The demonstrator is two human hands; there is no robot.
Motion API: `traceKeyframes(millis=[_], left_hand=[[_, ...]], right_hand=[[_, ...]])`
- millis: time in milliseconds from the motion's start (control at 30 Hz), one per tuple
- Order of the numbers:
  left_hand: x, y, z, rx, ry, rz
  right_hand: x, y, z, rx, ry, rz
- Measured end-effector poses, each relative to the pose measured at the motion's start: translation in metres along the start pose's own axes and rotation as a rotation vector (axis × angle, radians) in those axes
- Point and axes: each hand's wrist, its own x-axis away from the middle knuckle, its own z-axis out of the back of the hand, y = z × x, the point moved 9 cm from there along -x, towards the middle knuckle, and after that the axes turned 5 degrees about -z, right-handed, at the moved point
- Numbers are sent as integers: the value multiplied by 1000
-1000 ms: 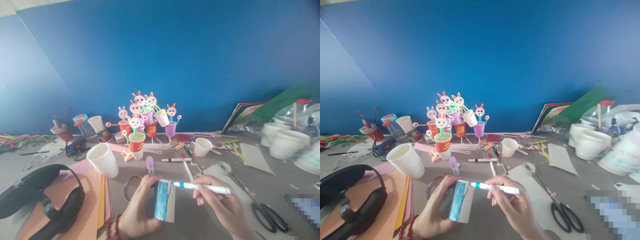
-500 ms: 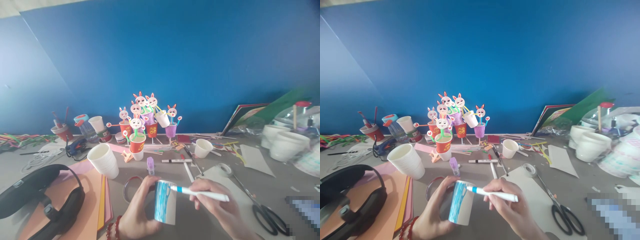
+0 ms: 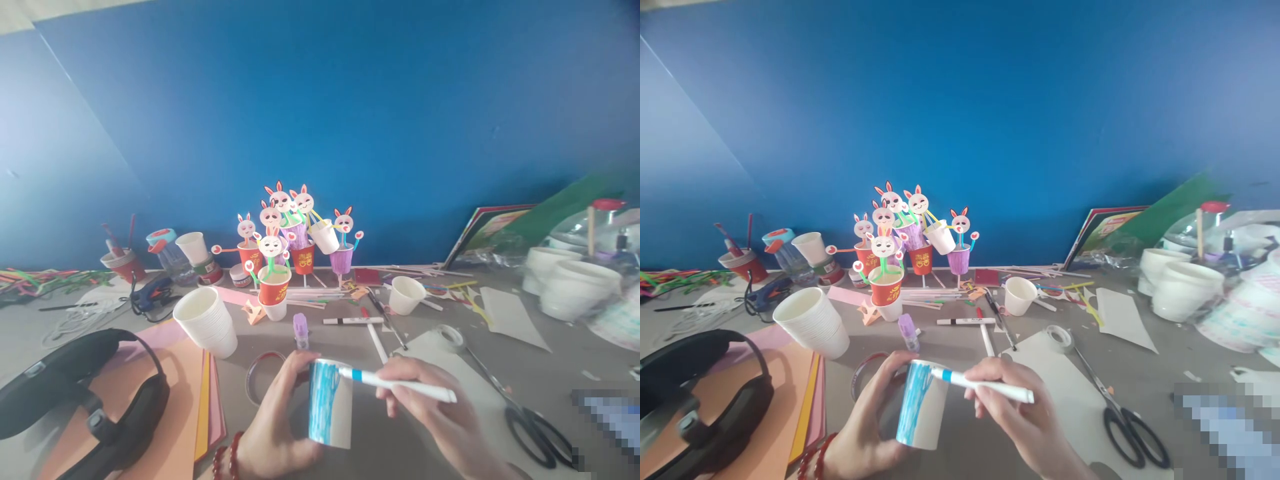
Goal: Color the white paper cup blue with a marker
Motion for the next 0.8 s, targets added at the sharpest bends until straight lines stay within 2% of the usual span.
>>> traceKeyframes(millis=[67,200,300,600,733,800], left_hand=[[0,-1,0,9,3,-2],[0,0,0,57,14,-12],[0,-1,3,46,38,-6],[1,-1,3,68,41,-6],[2,-4,3,110,51,0],[4,-7,2,139,55,7]], right_hand=[[0,4,2,-8,16,-16],[0,2,-1,-52,-50,42],[0,-2,1,37,-13,82],[0,-2,2,18,31,36],[0,-1,-4,-45,-37,28],[0,-1,-2,-30,-16,34]])
